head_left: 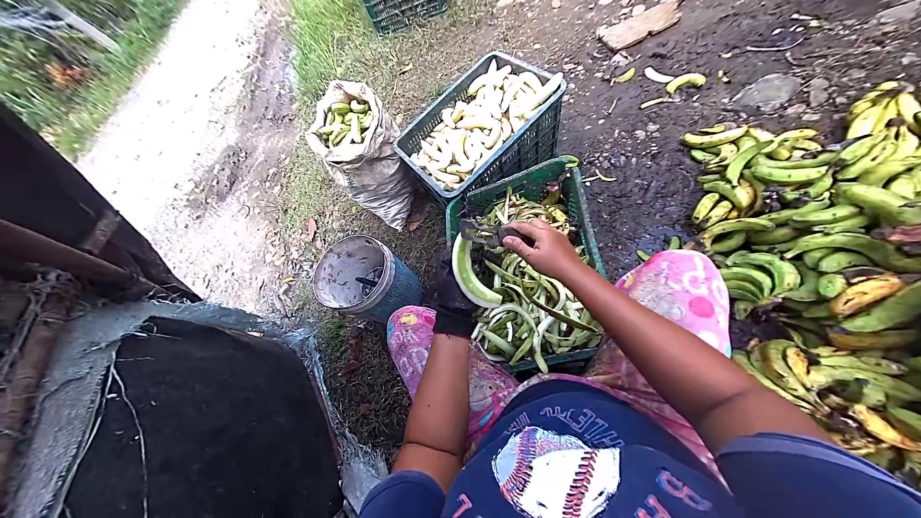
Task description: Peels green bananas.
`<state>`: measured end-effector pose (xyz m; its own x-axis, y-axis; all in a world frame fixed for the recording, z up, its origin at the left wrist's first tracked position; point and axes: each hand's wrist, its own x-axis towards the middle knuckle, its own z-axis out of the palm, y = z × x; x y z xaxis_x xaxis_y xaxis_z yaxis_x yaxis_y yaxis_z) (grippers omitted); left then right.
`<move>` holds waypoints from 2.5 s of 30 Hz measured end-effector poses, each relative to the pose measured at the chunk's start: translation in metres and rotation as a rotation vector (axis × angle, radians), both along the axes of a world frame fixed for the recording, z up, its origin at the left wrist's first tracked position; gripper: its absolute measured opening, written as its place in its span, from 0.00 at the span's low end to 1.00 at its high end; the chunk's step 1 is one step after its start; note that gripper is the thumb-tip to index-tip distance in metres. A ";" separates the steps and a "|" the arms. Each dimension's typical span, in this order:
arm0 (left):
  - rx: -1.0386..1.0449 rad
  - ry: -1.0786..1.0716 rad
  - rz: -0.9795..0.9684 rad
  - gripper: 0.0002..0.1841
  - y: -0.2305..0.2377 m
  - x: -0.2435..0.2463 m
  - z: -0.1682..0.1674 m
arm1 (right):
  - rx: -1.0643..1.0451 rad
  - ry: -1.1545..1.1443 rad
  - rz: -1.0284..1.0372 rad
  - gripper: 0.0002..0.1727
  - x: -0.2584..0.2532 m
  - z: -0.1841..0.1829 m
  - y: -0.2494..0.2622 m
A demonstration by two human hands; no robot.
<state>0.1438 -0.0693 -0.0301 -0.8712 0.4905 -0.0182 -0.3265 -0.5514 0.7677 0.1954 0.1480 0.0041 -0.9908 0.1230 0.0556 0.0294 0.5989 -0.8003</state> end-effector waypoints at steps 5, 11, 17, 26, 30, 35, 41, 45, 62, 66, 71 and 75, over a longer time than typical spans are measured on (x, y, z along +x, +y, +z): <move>-0.437 0.070 0.091 0.16 -0.013 0.002 0.012 | 0.351 0.373 0.385 0.38 0.018 -0.016 0.009; -0.371 0.280 0.252 0.20 0.027 0.013 -0.004 | 0.284 0.302 -0.075 0.31 -0.017 -0.012 0.008; -0.641 0.389 0.451 0.23 0.011 0.011 -0.040 | 0.073 0.270 -0.289 0.33 -0.027 0.000 0.014; -0.418 -0.498 0.282 0.20 0.004 -0.012 -0.092 | 0.022 0.072 -0.351 0.30 0.033 -0.032 0.120; -0.646 -0.439 0.232 0.21 0.005 -0.026 -0.096 | -0.118 0.132 -0.516 0.31 0.072 -0.063 0.147; -0.607 -0.221 0.197 0.27 0.047 -0.108 0.007 | -0.279 0.189 -0.620 0.30 0.070 -0.072 0.145; -0.821 0.012 0.096 0.34 0.119 -0.165 0.075 | -0.204 0.025 -0.586 0.29 0.065 -0.060 0.147; -1.287 0.826 -0.415 0.40 0.133 -0.048 0.000 | -0.237 0.020 -0.613 0.29 0.064 -0.059 0.150; -1.702 1.424 -0.746 0.43 0.071 -0.021 -0.107 | -0.273 -0.008 -0.621 0.29 0.068 -0.051 0.150; -1.775 1.379 -0.962 0.41 0.044 0.010 -0.099 | -0.382 0.154 -0.706 0.26 0.078 -0.050 0.152; -1.939 1.207 -1.231 0.41 0.029 0.016 -0.064 | -0.486 0.396 -0.844 0.24 0.107 -0.050 0.162; -1.876 1.210 -1.084 0.45 0.038 0.017 -0.048 | -0.537 0.405 -1.094 0.27 0.154 -0.086 0.183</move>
